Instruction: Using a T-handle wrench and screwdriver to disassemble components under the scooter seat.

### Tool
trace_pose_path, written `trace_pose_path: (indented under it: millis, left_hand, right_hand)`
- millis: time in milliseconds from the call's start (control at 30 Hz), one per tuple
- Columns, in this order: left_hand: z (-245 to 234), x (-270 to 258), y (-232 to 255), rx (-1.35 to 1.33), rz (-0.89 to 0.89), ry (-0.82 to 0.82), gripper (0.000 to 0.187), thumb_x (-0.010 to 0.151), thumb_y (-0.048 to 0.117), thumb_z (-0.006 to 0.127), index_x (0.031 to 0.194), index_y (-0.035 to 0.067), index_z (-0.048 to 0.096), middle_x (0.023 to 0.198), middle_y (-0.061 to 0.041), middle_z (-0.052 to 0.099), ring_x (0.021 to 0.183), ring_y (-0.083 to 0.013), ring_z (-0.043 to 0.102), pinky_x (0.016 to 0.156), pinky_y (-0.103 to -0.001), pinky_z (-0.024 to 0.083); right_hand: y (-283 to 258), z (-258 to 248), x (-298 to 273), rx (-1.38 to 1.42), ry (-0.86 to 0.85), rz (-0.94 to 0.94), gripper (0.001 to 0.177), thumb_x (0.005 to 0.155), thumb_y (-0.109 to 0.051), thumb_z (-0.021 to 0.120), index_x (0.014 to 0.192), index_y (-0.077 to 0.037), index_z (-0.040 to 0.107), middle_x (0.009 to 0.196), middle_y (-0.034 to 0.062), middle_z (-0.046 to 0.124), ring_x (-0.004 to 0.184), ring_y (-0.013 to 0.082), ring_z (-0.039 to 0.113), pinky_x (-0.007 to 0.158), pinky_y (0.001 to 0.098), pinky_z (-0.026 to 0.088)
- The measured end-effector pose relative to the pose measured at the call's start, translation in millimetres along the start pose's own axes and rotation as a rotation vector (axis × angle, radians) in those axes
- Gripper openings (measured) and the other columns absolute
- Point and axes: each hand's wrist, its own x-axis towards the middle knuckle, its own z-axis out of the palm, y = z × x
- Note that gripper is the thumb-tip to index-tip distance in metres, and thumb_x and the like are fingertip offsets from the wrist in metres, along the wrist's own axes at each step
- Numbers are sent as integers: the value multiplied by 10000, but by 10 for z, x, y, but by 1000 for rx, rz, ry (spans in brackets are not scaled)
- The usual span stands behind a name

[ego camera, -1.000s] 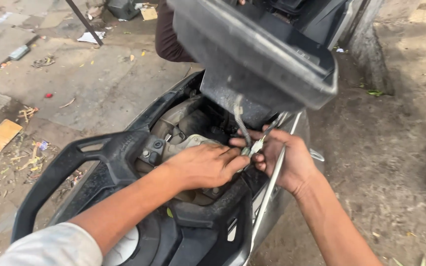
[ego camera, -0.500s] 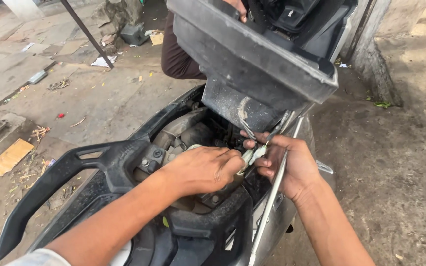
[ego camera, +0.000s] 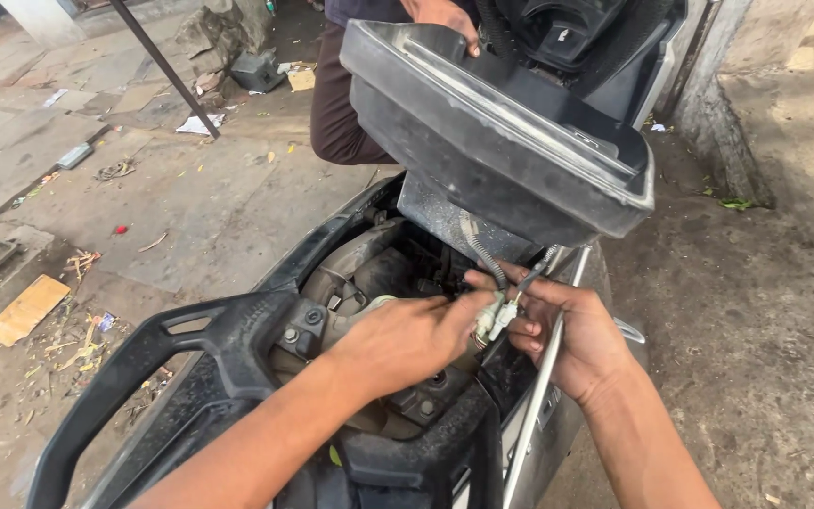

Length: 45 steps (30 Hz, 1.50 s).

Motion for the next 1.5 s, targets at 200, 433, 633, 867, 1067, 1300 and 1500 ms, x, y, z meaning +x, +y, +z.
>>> trace_pose_path:
  millis: [200,433,633,867,1067,1300,1500]
  left_hand:
    - [56,-48,-78,160,245,199,341,945,181,653,1238,7,629,974,-83,754,866,-234,727,656,-376,599]
    - [111,-59,-111,161,283,183,376,939,186,660,1246,-29,630,1006,-95,745,893,-207,725,672,-339,603]
    - [57,-43,-63,176,268,153,386,894,193,677,1216,-19,650,939,-80,742,855,-212,722,624,-354,587]
    - [106,14,-91,225,287,175,377,944,191,674,1251,-23,627,918,-82,718,890,-215,713,691,-334,603]
    - [121,-4,-90,236,272,201,423,899,233,684,1231,-24,627,893,-77,712,888,-215,709,676,-332,597]
    - [82,-6,-124,236,246,189,422,905,259,700,1205,-31,639,906,-75,718,896,-221,707,690,-335,595]
    - [20,6,-134,60,173,142,391,907,206,664,1217,-31,651,981,-104,752,899,-240,723,691,-354,602]
  right_hand:
    - [-64,-48,24,-176,-1,24,462,920,-112,507,1319,107,587,1209,218,772,544,61,514,461,178,453]
    - [-98,-123,57,-509,72,101,373,924,-79,567,1255,43,690,995,173,744,730,166,696,708,279,603]
    - [-73,-189,114,-562,160,125,244,905,-76,648,1108,37,724,955,141,767,817,197,709,769,327,602]
    - [-45,-156,118,-605,204,71,290,881,-214,708,1057,14,741,922,105,779,856,187,707,748,319,582]
    - [-5,-181,167,-645,207,59,312,884,-273,737,1006,14,759,853,98,729,756,164,663,701,315,567]
    - [104,-220,266,-619,169,15,275,910,-232,711,978,33,742,764,86,707,647,150,624,605,291,519]
    - [81,-192,244,-637,205,9,232,924,-169,681,990,43,748,782,100,726,657,155,637,607,299,531]
